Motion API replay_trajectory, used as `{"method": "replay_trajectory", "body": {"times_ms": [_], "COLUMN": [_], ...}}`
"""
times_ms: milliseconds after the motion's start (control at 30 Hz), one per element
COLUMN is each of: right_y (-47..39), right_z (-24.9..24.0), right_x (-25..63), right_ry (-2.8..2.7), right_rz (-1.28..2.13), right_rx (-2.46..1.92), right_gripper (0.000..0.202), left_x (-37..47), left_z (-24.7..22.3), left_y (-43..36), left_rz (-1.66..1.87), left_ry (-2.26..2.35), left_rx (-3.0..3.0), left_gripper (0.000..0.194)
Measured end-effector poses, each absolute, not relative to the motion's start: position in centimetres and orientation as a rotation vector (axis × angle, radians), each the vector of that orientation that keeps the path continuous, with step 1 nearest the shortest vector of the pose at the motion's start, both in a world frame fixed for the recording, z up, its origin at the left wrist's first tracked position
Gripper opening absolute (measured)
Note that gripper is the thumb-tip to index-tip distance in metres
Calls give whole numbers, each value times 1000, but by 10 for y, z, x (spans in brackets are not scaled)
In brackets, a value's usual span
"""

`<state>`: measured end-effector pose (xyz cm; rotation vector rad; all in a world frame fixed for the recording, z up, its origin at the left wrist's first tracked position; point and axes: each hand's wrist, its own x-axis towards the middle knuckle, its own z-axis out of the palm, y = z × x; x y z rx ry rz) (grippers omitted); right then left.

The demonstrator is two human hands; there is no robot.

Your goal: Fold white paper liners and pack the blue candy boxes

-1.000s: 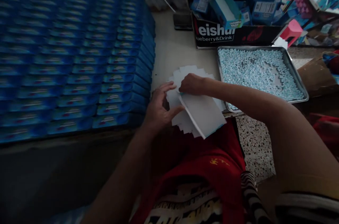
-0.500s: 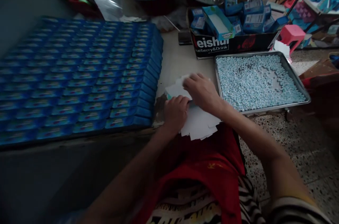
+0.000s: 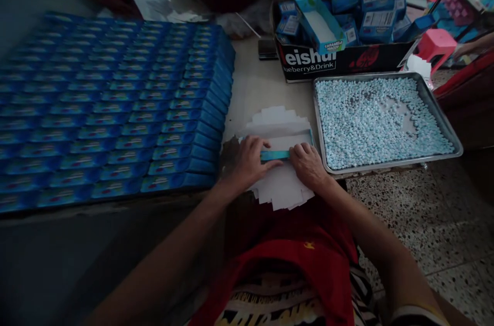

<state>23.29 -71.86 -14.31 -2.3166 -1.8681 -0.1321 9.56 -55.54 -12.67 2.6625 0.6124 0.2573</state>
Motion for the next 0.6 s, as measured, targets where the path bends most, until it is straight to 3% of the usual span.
{"method": "replay_trajectory", "body": {"times_ms": [67,267,600], "right_y": [-718,-711,-686], "right_z": [-139,-127,-119], "right_x": [232,225,240], "right_ry": [-1885,-1881,-1928], "right_rz": [-112,-60,281], "right_rx": [-2339,-2442,-2569], "right_gripper": [34,27,44], "left_x": [82,84,93], "left_z": [-132,-141,-142], "left_y": [-564,-572,-556], "left_rz": [353,144,46], "left_ry": [514,511,506], "left_rx": [2821,2988,2876], "left_gripper": [33,38,42]}}
